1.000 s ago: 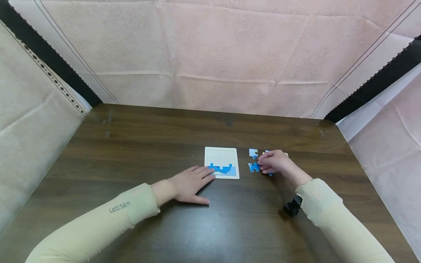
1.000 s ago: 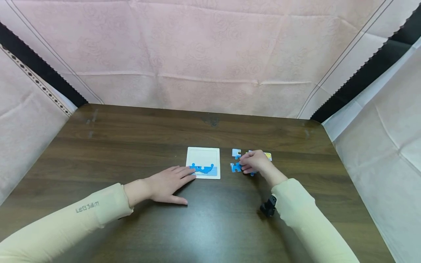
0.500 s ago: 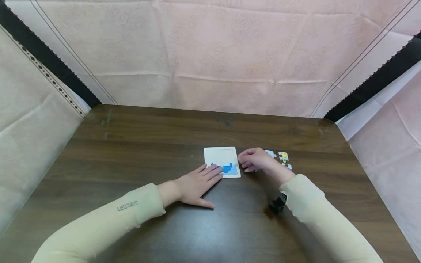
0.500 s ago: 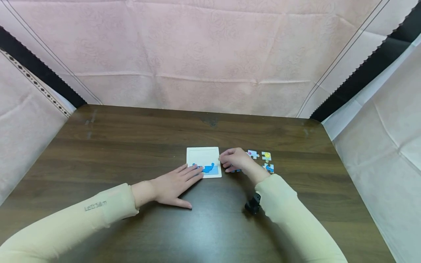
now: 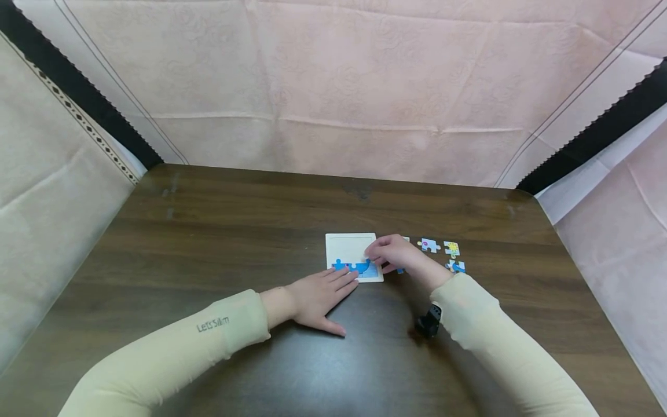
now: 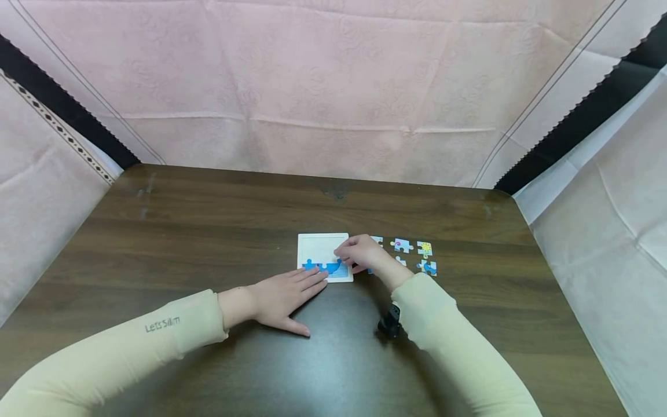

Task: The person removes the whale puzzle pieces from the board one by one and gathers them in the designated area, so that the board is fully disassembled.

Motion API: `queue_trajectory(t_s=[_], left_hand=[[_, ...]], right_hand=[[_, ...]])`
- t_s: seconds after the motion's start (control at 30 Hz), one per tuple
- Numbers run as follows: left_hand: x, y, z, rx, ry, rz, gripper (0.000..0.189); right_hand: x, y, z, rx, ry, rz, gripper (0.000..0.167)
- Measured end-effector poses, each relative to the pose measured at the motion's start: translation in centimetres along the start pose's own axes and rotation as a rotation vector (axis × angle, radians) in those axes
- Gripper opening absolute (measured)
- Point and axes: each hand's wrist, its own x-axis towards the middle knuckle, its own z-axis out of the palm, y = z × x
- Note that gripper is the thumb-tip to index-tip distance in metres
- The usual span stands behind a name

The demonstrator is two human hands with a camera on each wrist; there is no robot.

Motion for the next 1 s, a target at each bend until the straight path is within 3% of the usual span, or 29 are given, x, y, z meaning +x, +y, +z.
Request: queue_trajectory(t_s=[0.67,1.0], left_hand=[[0.11,-0.01,-0.27,-0.024,-0.02,-0.006,0.092],[0.11,0.03,-0.29,-0.019,-0.016,-0.005,0.092]], right_hand=[[0.0,0.17,0.44,-0.014,0.037,-0.013,0.028],[0.15,0.31,0.79,0.048,0.074,0.007,0.029]])
